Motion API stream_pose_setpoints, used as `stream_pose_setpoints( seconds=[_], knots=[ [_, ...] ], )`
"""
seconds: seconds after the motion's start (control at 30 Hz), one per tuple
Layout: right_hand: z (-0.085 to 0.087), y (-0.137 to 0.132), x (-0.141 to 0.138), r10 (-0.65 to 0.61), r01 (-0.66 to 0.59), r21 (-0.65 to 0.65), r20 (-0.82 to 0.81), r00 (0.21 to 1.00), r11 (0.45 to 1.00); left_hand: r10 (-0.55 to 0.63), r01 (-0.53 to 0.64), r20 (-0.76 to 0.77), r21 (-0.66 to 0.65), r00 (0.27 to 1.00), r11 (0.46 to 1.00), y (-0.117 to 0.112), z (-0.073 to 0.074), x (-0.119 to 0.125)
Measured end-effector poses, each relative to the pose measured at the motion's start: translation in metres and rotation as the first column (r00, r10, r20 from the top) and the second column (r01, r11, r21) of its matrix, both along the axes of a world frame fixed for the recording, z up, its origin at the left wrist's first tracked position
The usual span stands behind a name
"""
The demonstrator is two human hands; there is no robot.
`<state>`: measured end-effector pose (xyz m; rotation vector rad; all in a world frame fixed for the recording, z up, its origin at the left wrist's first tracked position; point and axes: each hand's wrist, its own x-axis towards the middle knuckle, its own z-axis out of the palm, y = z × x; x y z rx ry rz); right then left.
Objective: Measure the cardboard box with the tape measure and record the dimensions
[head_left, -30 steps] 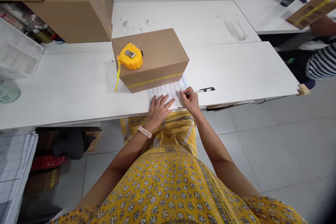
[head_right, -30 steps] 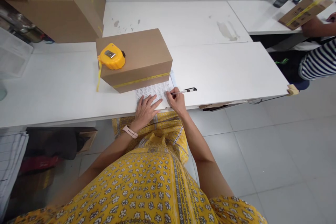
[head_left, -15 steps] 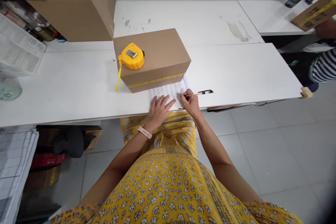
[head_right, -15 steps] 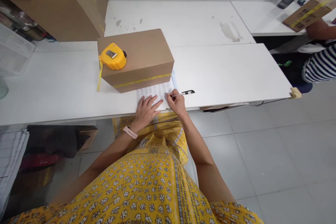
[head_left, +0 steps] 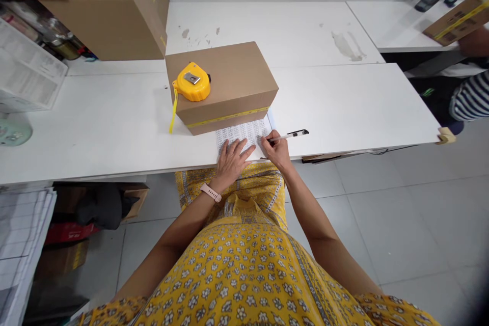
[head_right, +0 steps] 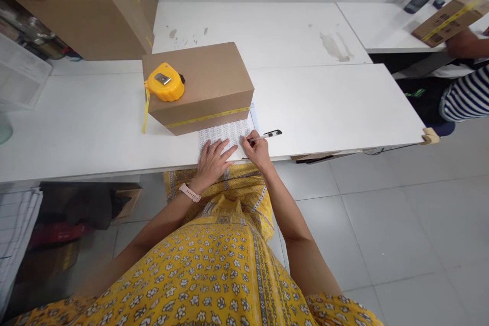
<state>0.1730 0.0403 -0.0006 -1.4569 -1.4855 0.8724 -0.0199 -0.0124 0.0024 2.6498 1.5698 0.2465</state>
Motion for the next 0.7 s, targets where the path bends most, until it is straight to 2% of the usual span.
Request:
stream_pose_setpoints(
  seconds=[0.7],
  knots=[
    [-0.0034, 0.0020, 0.0018, -0.020, 0.020, 0.013, 0.000, 1.000, 1.000, 0.000, 0.000, -0.001, 0.004, 1.000, 1.000, 0.0003, -0.0009, -0.0001]
  ],
)
